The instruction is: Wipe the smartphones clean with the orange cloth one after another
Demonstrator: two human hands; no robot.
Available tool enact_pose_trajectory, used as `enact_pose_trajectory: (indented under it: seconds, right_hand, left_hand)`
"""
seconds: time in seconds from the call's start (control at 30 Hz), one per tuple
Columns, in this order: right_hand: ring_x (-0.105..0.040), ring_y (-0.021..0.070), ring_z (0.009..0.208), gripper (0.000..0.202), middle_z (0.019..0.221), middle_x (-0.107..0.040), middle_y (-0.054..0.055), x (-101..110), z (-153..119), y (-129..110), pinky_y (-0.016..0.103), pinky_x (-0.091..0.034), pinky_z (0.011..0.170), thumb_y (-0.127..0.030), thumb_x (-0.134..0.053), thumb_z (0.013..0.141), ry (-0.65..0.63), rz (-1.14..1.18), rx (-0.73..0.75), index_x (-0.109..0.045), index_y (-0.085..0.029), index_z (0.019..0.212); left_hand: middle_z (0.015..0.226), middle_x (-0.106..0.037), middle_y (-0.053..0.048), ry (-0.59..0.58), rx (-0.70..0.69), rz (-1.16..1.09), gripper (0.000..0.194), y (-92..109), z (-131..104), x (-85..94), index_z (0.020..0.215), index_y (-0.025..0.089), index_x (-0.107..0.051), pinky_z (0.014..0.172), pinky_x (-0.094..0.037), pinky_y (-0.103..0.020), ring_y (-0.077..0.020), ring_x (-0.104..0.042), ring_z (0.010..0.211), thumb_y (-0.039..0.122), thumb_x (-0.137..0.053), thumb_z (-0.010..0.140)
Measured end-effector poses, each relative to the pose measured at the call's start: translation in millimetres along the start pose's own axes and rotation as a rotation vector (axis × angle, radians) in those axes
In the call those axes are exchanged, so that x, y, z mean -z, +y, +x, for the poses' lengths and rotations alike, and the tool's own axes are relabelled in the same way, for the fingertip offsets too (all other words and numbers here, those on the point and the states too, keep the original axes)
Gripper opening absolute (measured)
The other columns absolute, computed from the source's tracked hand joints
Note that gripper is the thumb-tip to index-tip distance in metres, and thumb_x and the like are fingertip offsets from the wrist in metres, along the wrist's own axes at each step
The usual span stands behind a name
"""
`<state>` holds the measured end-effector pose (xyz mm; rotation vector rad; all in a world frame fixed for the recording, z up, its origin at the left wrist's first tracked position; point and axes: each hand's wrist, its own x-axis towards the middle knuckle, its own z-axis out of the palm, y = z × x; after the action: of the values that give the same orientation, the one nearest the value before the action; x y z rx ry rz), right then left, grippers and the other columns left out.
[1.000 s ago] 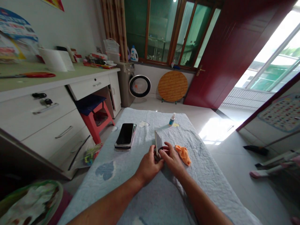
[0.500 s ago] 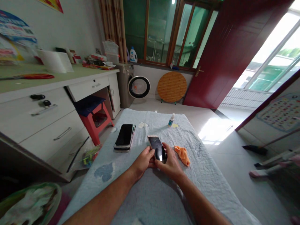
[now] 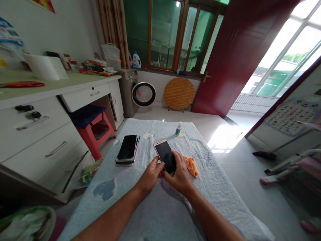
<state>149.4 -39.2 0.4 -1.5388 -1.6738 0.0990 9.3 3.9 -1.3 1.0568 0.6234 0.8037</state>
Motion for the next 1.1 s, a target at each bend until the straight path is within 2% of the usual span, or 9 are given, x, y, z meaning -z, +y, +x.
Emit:
enact_pose_trajectory:
  seconds: [0.17, 0.3, 0.4, 0.5, 0.6, 0.77, 0.93, 1.1]
  right_hand:
    - [-0.045, 0.0295, 0.118, 0.067, 0.129, -0.05, 0.012, 26, 14, 16, 0.047, -0.041, 0.099, -0.029, -0.066, 0.068, 0.133, -0.08, 0.026, -0.043, -0.021, 0.13]
    - [-0.047, 0.0304, 0.114, 0.062, 0.121, -0.055, 0.013, 53, 27, 56, 0.048, -0.04, 0.097, -0.034, -0.064, 0.067, 0.312, -0.204, -0.083, -0.049, -0.018, 0.125]
    - [-0.05, 0.0304, 0.109, 0.058, 0.114, -0.06, 0.014, 69, 30, 92, 0.046, -0.04, 0.095, -0.037, -0.063, 0.065, 0.374, -0.288, -0.211, -0.053, -0.015, 0.118]
    - [-0.053, 0.0299, 0.103, 0.059, 0.109, -0.062, 0.014, 76, 29, 122, 0.045, -0.036, 0.098, -0.04, -0.064, 0.063, 0.323, -0.357, -0.312, -0.055, -0.013, 0.114]
    - [-0.053, 0.0297, 0.1, 0.057, 0.107, -0.063, 0.014, 74, 28, 139, 0.044, -0.036, 0.096, -0.041, -0.063, 0.063, 0.225, -0.393, -0.381, -0.056, -0.014, 0.112]
    - [-0.053, 0.0296, 0.099, 0.052, 0.105, -0.064, 0.012, 64, 28, 145, 0.041, -0.037, 0.094, -0.038, -0.062, 0.063, 0.161, -0.424, -0.418, -0.058, -0.017, 0.11]
    - [-0.054, 0.0294, 0.103, 0.054, 0.108, -0.063, 0.012, 57, 30, 149, 0.04, -0.036, 0.096, -0.037, -0.063, 0.062, 0.112, -0.458, -0.447, -0.057, -0.016, 0.112]
    - [-0.054, 0.0304, 0.1, 0.056, 0.105, -0.064, 0.012, 52, 28, 157, 0.042, -0.038, 0.091, -0.04, -0.064, 0.063, 0.11, -0.49, -0.466, -0.058, -0.017, 0.113]
  left_hand:
    - [0.091, -0.068, -0.005, -0.002, 0.013, 0.16, 0.047, -3, -5, 0.5, 0.117, 0.02, -0.047, 0.075, -0.049, -0.032, -0.018, -0.066, 0.081, 0.05, -0.059, 0.083]
    - [0.092, -0.066, -0.006, -0.005, 0.061, 0.19, 0.05, -10, -3, 3.2, 0.116, 0.02, -0.047, 0.073, -0.048, -0.03, -0.0162, -0.065, 0.078, 0.051, -0.061, 0.08]
    - [0.087, -0.064, -0.004, -0.034, 0.09, 0.208, 0.047, -15, 0, 5.4, 0.11, 0.019, -0.052, 0.073, -0.048, -0.028, -0.0151, -0.064, 0.077, 0.047, -0.068, 0.076]
    - [0.088, -0.063, -0.003, -0.044, 0.095, 0.235, 0.041, -17, 0, 6.3, 0.103, 0.018, -0.057, 0.074, -0.047, -0.028, -0.0141, -0.062, 0.077, 0.044, -0.07, 0.074]
    - [0.087, -0.063, -0.004, -0.048, 0.092, 0.235, 0.039, -15, 0, 5.1, 0.1, 0.017, -0.058, 0.076, -0.047, -0.029, -0.0139, -0.061, 0.077, 0.043, -0.071, 0.073]
    - [0.088, -0.064, -0.004, -0.049, 0.089, 0.231, 0.04, -9, -2, 2.2, 0.097, 0.017, -0.059, 0.077, -0.048, -0.029, -0.0145, -0.06, 0.079, 0.044, -0.072, 0.072]
    - [0.088, -0.064, -0.005, -0.056, 0.09, 0.235, 0.038, -10, -2, 2.3, 0.096, 0.016, -0.059, 0.078, -0.048, -0.03, -0.0146, -0.06, 0.079, 0.043, -0.072, 0.073]
    - [0.087, -0.064, -0.004, -0.055, 0.086, 0.216, 0.037, -12, -1, 3.4, 0.096, 0.016, -0.06, 0.08, -0.048, -0.032, -0.0151, -0.06, 0.08, 0.042, -0.072, 0.072]
